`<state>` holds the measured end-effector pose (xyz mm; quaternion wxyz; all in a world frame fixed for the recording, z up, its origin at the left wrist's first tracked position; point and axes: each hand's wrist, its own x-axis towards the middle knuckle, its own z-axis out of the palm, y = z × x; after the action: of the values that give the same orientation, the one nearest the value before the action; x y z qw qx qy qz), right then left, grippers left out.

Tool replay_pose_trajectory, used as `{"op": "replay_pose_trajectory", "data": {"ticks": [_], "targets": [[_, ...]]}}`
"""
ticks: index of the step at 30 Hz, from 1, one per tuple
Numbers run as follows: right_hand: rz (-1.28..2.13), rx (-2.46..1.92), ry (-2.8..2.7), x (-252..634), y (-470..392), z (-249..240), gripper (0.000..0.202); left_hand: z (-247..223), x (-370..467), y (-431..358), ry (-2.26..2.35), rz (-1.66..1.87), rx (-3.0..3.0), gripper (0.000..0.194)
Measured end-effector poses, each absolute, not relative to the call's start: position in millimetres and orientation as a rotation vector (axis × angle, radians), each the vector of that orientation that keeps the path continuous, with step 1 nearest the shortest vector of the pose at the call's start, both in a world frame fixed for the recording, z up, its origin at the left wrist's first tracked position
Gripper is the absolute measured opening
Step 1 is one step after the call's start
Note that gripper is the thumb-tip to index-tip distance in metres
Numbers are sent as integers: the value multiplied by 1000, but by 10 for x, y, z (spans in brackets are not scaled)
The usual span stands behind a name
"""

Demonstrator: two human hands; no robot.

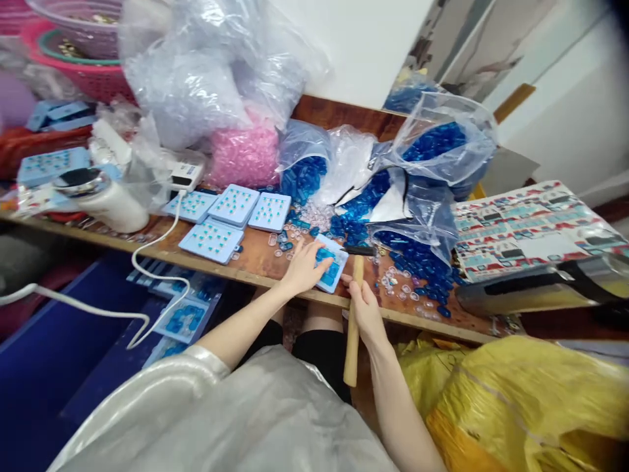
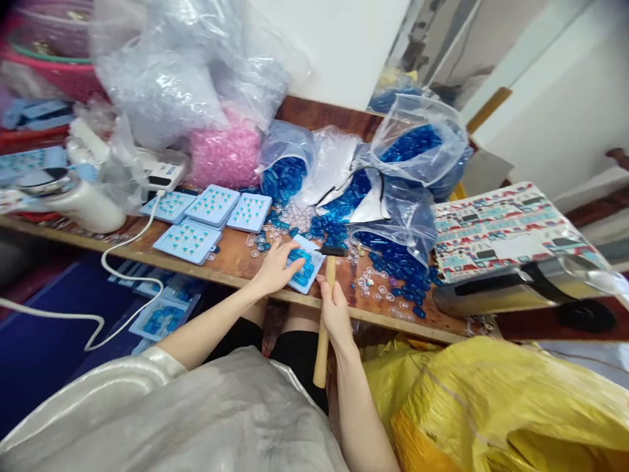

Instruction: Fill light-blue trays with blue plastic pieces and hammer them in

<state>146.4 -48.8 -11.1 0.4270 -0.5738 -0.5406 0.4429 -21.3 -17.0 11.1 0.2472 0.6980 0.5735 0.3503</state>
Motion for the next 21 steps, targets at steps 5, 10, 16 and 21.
{"op": "replay_pose_trajectory", "data": {"ticks": [5,10,16,21], "targets": [[1168,-1374,-1280,1514,-514,-131,42,277,-178,-122,1481,1195,1603,58],[1161,-1369,-1249,1552,-524,-144,37,345,-786,-557,1060,1128,1189,77],[1168,-1319,-1255,1568,-520,-150,31,59,-2325,-2290,1086,722,483,76],[1101,-1381,-1324,1508,-504,-157,34,-542,-2867,-3357,1698,1176,-66,60]]}}
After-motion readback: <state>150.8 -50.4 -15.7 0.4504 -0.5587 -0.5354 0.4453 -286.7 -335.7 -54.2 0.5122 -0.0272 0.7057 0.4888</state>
